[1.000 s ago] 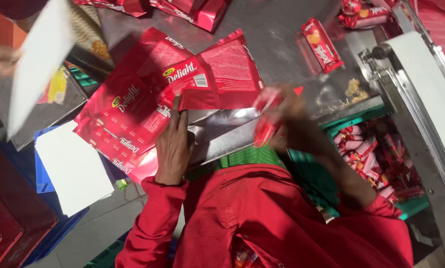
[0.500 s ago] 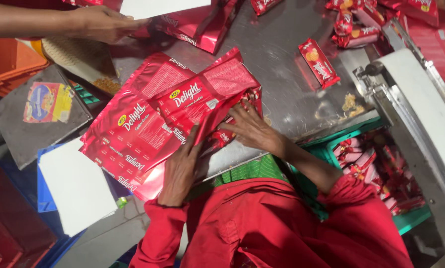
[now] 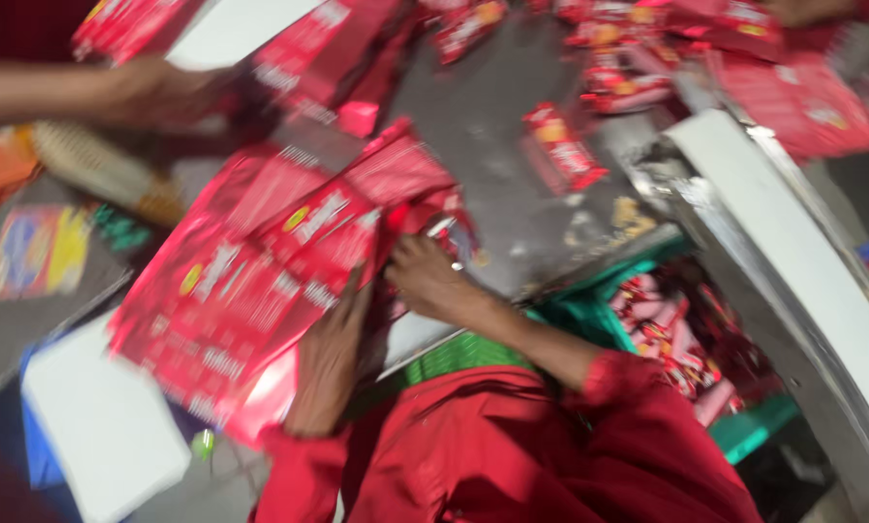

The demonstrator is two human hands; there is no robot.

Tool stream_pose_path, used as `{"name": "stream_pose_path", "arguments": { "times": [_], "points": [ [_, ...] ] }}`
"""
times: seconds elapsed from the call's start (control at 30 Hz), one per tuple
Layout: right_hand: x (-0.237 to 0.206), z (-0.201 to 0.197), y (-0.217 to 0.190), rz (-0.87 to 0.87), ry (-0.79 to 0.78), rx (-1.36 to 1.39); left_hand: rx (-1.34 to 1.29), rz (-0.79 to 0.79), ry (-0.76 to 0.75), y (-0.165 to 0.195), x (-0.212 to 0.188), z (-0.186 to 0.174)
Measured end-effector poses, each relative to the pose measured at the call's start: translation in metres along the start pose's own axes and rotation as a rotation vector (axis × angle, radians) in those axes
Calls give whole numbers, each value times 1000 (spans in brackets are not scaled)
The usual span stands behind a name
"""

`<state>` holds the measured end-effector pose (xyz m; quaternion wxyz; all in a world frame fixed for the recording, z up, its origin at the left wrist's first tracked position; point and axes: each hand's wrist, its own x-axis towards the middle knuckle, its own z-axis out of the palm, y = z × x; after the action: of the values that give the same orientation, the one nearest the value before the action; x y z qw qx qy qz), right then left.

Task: The person places small red coffee packets into larger red Delight coffee bags on a metal table, then folds and seals the bags. The person repeatedly picks packets, inserts them, and moves sealed bags aside.

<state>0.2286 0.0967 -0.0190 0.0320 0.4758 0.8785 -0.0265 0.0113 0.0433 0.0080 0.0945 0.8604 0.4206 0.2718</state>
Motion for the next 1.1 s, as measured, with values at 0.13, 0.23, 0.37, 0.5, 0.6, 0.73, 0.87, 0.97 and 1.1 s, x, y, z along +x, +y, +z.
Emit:
{"name": "stream_pose_path", "arguments": {
  "times": [0.13, 0.23, 0.37, 0.5, 0.6, 0.73, 0.87, 0.97, 1.1],
  "points": [
    [12, 5, -16, 193, -126, -248, 61, -157, -209, 3, -1, -4],
    [-5, 10, -41, 132, 61, -177, 71, -49, -52, 3, 4, -4],
    [-22, 16, -35, 293, 55, -225, 218, -118, -234, 6, 6, -1],
    [-5, 30, 52, 632, -186, -32, 315, -91, -294, 12, -2, -4],
    [-17, 58, 90, 483, 99, 6, 283, -46, -216, 19, -5, -9],
    [-38, 80, 88, 434, 273, 59, 293, -85, -241, 20, 7, -7],
    [-99, 71, 77, 85, 674, 306, 113, -7, 16, 11, 6, -2],
    [-119, 54, 74, 401, 213, 528, 68, -91, 3, 9, 3, 1],
    [-109, 27, 56, 493, 225, 1199, -103, -155, 7, 15, 17, 3]
  ]
}}
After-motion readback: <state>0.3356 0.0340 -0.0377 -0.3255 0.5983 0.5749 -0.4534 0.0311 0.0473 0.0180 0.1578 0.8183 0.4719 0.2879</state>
